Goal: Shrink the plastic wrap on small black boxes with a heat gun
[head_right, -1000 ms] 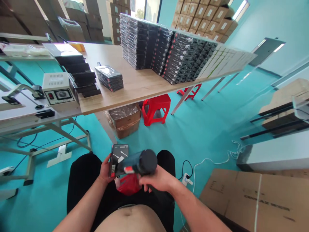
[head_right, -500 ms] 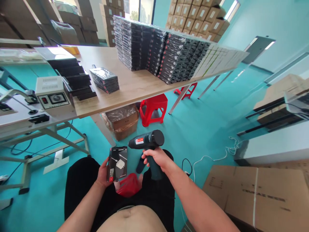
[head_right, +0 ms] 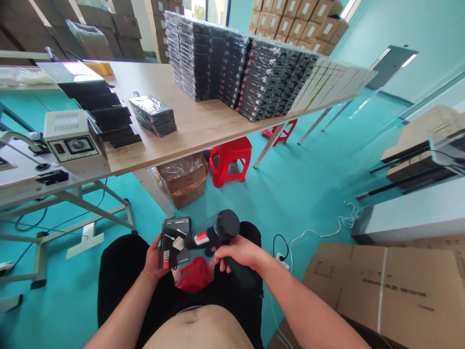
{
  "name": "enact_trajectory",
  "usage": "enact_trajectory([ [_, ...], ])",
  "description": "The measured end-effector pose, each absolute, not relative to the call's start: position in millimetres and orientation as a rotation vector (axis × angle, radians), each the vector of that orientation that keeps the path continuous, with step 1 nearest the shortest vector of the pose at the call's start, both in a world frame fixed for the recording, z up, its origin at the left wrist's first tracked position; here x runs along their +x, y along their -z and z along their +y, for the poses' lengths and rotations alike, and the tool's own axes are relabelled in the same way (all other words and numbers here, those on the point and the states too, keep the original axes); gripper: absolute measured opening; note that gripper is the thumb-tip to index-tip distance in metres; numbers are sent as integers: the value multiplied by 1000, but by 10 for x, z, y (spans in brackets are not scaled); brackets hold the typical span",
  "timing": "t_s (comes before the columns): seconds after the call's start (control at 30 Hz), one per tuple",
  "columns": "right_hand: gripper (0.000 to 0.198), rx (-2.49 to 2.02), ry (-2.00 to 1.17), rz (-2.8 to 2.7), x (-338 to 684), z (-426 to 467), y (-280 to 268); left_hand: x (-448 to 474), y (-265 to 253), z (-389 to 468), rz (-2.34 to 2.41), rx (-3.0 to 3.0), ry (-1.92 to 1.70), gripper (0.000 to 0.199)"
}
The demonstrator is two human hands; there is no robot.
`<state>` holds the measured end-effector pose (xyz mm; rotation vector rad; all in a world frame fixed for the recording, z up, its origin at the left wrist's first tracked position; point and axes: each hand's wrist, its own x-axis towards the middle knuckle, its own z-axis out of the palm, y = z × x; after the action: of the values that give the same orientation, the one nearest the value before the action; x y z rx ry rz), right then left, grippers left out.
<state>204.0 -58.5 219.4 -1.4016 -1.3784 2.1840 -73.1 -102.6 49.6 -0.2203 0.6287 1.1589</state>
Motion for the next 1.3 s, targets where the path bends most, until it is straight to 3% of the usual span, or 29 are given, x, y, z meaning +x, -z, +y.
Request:
enact_trajectory([
  [0.13,23,-1416,-2328,-1520,2106,-758,-2186,-728,-511,-1013,632,-194,-1176,40],
  [0.3,25,-1456,-2086,-1319,2076,-822,-2125,-745,-491,-1011,640,-228,-1171,39],
  [0.47,27,-1410,-2259,-1315,2113,-914,-2062,-764,-439,-1009,632,-216,-1212,40],
  [0.63,30,-1502,-2112,-1136,2199,-1000,-1970,-752,-336,-995,648,-193,-1342,37],
  [0.83,35,-1289,-2279,-1031,2139,-1068,-2059,-742,-211,-924,570,-209,-1346,47],
  [1.0,34,-1425,-2044,-926,2071,-1007,-2101,-750,-165,-906,690,-228,-1285,41],
  [1.17,34,-1356,-2149,-1059,2041,-1024,-2053,-763,-160,-908,747,-269,-1258,30],
  [1.3,34,-1413,-2014,-1008,2001,-1028,-2034,-761,-201,-905,761,-316,-1283,27],
])
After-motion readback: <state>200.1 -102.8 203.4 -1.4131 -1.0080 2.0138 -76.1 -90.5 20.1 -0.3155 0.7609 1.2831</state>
